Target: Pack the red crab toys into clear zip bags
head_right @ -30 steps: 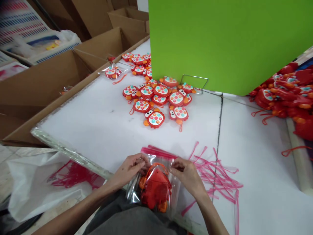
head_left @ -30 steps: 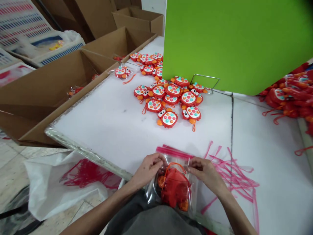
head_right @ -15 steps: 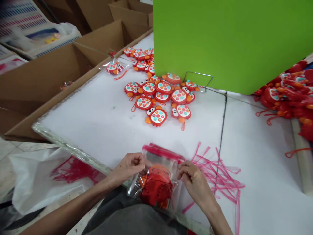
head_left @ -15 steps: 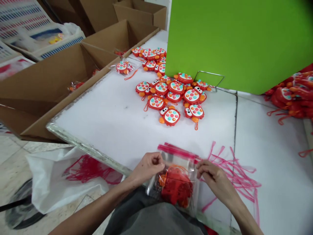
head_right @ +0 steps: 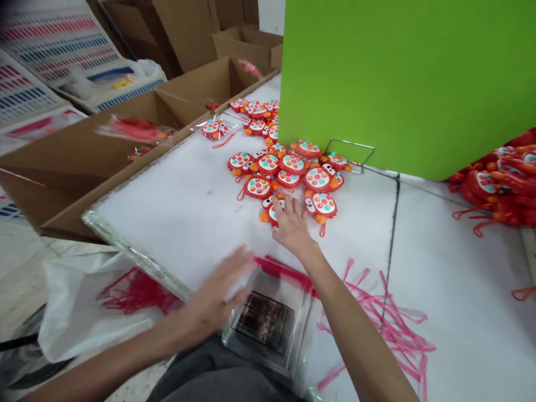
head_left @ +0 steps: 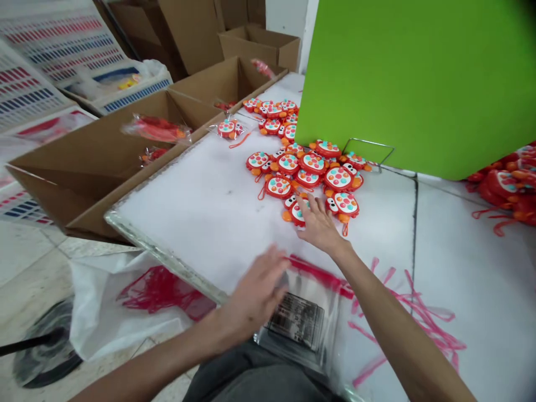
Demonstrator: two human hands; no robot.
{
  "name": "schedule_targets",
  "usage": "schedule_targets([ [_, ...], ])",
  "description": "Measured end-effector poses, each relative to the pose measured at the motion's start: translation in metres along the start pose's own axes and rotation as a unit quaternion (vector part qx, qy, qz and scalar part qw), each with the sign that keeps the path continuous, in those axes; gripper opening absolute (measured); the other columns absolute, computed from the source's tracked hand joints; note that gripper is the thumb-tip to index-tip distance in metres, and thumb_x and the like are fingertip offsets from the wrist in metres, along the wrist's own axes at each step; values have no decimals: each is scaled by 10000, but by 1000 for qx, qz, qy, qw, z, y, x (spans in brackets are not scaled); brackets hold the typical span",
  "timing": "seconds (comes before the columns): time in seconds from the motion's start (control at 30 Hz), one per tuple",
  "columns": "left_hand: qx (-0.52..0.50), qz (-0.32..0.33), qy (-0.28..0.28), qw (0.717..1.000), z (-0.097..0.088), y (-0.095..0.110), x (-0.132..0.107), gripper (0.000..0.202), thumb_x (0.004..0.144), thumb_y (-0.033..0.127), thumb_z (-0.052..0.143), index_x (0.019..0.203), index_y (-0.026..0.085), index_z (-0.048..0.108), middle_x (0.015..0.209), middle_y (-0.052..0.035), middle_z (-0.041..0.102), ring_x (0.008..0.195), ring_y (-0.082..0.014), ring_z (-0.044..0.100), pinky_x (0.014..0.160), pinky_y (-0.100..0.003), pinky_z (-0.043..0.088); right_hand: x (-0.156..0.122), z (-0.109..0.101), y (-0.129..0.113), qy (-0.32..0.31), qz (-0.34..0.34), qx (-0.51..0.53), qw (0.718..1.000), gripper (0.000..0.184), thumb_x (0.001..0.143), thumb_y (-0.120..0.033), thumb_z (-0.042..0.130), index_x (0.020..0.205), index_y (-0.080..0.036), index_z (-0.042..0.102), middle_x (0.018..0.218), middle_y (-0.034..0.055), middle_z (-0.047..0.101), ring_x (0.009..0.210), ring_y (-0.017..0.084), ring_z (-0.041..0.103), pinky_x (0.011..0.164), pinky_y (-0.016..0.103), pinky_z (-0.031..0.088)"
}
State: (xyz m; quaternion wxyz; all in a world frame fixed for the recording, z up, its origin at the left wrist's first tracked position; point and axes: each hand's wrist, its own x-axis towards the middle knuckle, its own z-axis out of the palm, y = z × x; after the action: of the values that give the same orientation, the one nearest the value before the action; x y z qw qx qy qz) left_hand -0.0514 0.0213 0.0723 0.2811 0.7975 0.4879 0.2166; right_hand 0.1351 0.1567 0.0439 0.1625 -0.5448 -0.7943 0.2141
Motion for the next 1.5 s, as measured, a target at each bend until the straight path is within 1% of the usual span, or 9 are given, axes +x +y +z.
schedule_targets([
  [0.1,85,58,-104,989,65,14,0,416,833,224,485,1234,145,410,1357,-141,405,1309,-287,248,1025,-472,283,11,6,4,10,3,35,999,647,662,-73,569,1277,-161,389,1380,157,325,1243,385,258,976,573,255],
  [0.2,117,102,-110,982,89,22,-2,402,829,209,471,1213,103,417,1328,-157,419,1267,-298,301,1009,-462,285,0,2,10,29,25,88,995,560,693,-98,526,1236,-144,396,1288,157,429,1175,336,384,962,511,330],
  [0.33,112,136,-104,979,87,23,-1,327,816,156,461,1134,79,463,1145,-149,523,1074,-256,449,911,-404,362,-45,-13,13,35,90,201,975,442,815,-253,403,1235,-162,297,1077,115,562,890,235,595,668,380,535],
  [0.53,127,142,-97,977,88,19,2,206,836,152,432,1012,93,523,925,-113,539,881,-234,480,786,-395,406,-126,-30,1,-12,257,480,839,397,756,-414,576,1068,-206,444,867,39,586,695,184,590,503,280,513],
  [0.7,137,125,-75,980,81,19,9,204,835,152,447,1015,96,525,1086,-144,512,1027,-255,436,896,-393,352,-160,-30,-4,-14,300,471,830,538,730,-418,616,1157,-200,373,813,23,592,625,167,571,550,313,511],
  [0.9,162,111,-88,977,83,15,14,153,843,152,426,945,127,538,901,-84,543,871,-230,466,851,-404,358,-180,-28,-5,19,364,478,799,566,737,-482,580,1188,-193,399,827,30,574,633,178,578,559,329,520],
  [1.1,147,89,-72,982,84,14,11,103,823,136,455,891,141,531,923,-73,548,910,-224,448,910,-429,301,-206,-38,-5,-24,398,393,828,637,763,-501,541,1308,-235,346,902,37,631,550,176,597,575,344,527],
  [1.27,105,72,-75,989,80,14,10,400,792,113,479,1188,153,439,1018,-68,559,937,-229,435,895,-415,293,-220,-48,-1,-86,369,332,864,595,739,-475,582,1278,-264,444,1038,55,649,774,226,632,664,310,533],
  [1.5,67,96,-59,991,88,5,10,167,858,167,428,921,170,582,852,-44,589,823,-198,449,800,-367,333,-213,-57,-8,-111,311,437,837,491,783,-451,554,1206,-212,483,1045,86,628,788,209,613,696,321,521],
])
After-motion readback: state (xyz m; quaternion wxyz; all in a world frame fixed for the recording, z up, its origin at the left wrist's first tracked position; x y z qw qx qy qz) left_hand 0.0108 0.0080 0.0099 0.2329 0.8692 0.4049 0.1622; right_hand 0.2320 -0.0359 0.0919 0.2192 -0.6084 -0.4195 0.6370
